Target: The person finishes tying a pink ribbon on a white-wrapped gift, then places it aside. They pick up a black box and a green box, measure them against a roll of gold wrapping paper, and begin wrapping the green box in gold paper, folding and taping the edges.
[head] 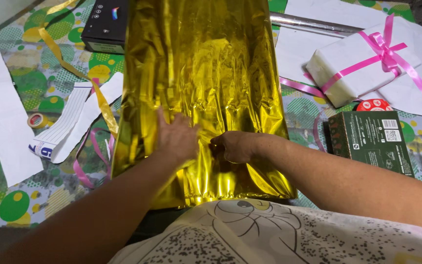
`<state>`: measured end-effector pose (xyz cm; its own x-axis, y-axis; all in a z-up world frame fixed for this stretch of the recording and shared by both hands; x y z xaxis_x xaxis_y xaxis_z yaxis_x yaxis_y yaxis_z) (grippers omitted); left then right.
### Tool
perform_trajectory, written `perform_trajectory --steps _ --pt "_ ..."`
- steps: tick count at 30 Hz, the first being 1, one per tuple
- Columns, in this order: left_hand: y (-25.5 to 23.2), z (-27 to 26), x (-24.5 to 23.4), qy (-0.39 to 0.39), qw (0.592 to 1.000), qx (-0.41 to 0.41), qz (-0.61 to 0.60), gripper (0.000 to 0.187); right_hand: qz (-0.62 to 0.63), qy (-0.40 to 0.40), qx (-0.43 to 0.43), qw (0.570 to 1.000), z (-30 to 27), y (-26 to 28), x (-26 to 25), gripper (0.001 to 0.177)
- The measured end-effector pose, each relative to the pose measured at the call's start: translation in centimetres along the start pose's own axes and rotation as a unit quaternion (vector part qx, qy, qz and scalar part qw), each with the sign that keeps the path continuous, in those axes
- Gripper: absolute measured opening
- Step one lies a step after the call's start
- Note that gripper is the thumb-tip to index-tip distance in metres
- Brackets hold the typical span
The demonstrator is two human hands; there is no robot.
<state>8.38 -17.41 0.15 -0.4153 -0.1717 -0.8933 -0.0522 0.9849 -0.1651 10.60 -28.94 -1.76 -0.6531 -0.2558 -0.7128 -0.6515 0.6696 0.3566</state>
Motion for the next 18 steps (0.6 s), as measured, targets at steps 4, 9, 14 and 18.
perform_trajectory --steps 4,9,14,18 --pt "7.4 -1.1 -0.9 -0.062 0.991 -0.096 0.076 0.053 0.006 -0.03 -0.062 0.998 0.4 0.1 0.1 0.033" --pt "15.4 -2.4 -0.7 -0.091 0.976 -0.196 0.01 0.058 0.129 0.038 -0.007 0.991 0.9 -1.4 1.8 0.034" --pt "14.3 -2.1 -0.8 -0.206 0.965 -0.156 0.043 0.063 0.023 -0.027 -0.009 0.999 1.3 -1.7 0.7 0.054" --pt "14.0 -1.3 1.1 -0.088 0.982 -0.161 -0.052 0.066 0.036 -0.034 0.012 0.999 0.7 -1.6 0.8 0.057"
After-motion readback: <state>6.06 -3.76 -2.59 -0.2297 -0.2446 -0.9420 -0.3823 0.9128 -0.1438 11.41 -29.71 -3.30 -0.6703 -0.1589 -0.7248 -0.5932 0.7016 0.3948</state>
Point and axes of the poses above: each hand's wrist, its own z-axis towards the middle knuckle, its own x-axis out of the palm, y = z × x, the point moved 8 cm from there along z, towards the middle knuckle, and after that the axes turned 14 degrees about -z, right-handed, at the moved point
